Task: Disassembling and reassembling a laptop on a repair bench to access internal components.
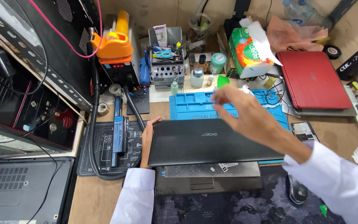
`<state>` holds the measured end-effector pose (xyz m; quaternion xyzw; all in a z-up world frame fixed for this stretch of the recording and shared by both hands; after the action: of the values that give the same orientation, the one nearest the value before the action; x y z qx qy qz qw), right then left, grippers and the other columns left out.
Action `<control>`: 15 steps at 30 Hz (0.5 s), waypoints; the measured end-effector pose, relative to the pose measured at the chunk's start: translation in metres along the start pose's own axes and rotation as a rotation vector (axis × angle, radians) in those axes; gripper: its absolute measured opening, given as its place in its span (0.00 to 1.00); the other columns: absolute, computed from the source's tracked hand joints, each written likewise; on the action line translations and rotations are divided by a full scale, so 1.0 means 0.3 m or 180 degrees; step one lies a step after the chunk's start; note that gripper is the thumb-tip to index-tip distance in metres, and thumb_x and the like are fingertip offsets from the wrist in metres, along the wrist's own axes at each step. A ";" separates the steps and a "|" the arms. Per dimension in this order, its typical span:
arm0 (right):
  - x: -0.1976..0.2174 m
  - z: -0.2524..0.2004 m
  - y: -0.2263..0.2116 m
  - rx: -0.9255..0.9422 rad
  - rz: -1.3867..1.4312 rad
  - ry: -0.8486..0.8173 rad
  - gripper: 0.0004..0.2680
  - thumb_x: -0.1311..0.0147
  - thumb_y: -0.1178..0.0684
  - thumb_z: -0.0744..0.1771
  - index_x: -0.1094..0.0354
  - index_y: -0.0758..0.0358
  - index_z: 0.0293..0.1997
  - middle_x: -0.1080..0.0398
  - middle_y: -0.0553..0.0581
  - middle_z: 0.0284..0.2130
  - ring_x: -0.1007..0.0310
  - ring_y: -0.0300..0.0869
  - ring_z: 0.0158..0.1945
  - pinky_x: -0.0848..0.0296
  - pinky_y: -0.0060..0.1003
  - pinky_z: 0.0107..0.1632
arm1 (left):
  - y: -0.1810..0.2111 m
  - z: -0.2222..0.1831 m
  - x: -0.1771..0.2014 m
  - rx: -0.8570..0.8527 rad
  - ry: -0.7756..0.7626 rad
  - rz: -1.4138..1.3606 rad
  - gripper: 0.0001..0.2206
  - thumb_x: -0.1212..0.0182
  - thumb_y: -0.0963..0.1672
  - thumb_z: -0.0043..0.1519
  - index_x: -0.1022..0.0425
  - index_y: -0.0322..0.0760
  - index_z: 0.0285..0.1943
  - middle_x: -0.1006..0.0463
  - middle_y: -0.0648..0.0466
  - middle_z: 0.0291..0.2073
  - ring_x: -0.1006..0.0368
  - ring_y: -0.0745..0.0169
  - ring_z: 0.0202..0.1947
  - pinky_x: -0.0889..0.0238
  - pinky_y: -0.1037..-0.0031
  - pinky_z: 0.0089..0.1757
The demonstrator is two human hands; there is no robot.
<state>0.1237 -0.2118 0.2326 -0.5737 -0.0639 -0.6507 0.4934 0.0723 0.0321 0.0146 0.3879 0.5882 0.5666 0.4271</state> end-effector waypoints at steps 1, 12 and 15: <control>-0.019 0.031 0.026 0.0006 -0.0006 -0.0009 0.05 0.45 0.60 0.67 0.35 0.64 0.46 0.27 0.60 0.33 0.20 0.55 0.41 0.23 0.49 0.47 | -0.033 0.017 0.004 0.0000 0.0007 -0.0010 0.25 0.68 0.52 0.74 0.25 0.40 0.64 0.22 0.43 0.55 0.28 0.54 0.54 0.33 0.68 0.51; -0.213 0.310 0.199 0.0413 0.0106 0.0505 0.02 0.45 0.60 0.70 0.34 0.61 0.45 0.24 0.56 0.32 0.20 0.46 0.38 0.23 0.39 0.44 | -0.099 0.053 -0.013 -0.0334 -0.0015 0.0119 0.26 0.70 0.51 0.75 0.24 0.37 0.62 0.23 0.42 0.57 0.31 0.50 0.61 0.40 0.63 0.59; -0.243 0.354 0.192 0.0700 -0.0406 0.0744 0.04 0.42 0.57 0.70 0.34 0.57 0.46 0.26 0.52 0.32 0.21 0.42 0.38 0.23 0.36 0.43 | -0.079 0.048 -0.015 -0.0239 -0.0003 0.0009 0.26 0.70 0.51 0.74 0.24 0.37 0.61 0.24 0.41 0.58 0.33 0.47 0.63 0.44 0.61 0.62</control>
<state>0.2269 -0.1304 0.1811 -0.4315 -0.1133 -0.7320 0.5149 0.0881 0.0314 -0.0086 0.3727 0.5658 0.5888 0.4408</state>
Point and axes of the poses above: each hand's wrist, its own z-axis towards the middle knuckle, its own x-axis out of the back of the hand, y = z × x, the point moved 7 cm from there along z, towards the middle knuckle
